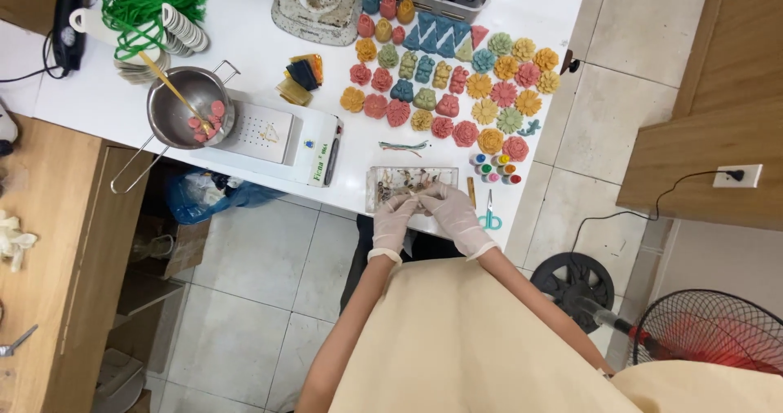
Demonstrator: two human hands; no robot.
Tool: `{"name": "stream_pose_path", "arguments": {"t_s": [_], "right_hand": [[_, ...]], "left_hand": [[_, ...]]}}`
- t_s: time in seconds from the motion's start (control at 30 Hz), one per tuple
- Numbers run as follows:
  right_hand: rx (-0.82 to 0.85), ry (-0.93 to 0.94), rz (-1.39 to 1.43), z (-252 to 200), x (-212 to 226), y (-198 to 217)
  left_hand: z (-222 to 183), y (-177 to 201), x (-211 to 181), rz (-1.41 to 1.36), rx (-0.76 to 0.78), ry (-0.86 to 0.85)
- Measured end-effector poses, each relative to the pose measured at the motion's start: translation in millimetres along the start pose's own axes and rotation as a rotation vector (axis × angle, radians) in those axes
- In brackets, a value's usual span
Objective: Sort and organize various candle-making components including wicks, scents, and accessories.
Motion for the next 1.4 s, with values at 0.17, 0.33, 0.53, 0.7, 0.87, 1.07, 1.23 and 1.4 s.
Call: {"name": "stream_pose_path", "arguments": {"t_s": [0.17,0.33,0.53,0.7,0.87,1.07,1.23,1.4], "right_hand": [[-0.072,-0.077,-0.161,-32.4,0.9,17.8],[-0.226,0.001,-0.1,-61.5,-20.5,46.3],[-0.68,-0.156,0.011,-63.3,-96.7,123.4],[-0.69,-0.191,-0.07,-51.1,-79.6,122.1],[-0.675,-0.247,-0.008,-45.1,-56.9,99.7],[-0.823,-0.004,-0.433,-49.9,3.1,23.8],[-0.317,0.272,-1.145,24.9,10.4,-62.5],[-0.28,0.182,-1.373,65.9,-10.9,-75.8]], "left_hand": [[-1.7,-19.0,20.4,-0.044,-0.053,0.073],[13.5,1.9,36.9,-0.183,-0.176,0.072],[-20.7,36.4,-71.9,0.731,-0.431,-0.106],[3.0,64.3,-50.4,0.77,-0.219,-0.056],[22.4,76.0,-42.6,0.646,-0.063,-0.048],[31.7,92.2,-66.8,0.791,-0.034,-0.1],[33.0,107.3,-57.0,0.843,-0.011,-0.21],[33.9,107.7,-59.1,0.856,-0.003,-0.144]]}}
Point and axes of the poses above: each hand's wrist, its own z-axis towards the middle knuckle, its own y-axis out of the back of the hand, x = y × z, the point moved 2 cm from there along z, towards the middle knuckle, and after that the axes turned 6 degrees about x, right-handed, at the moved point
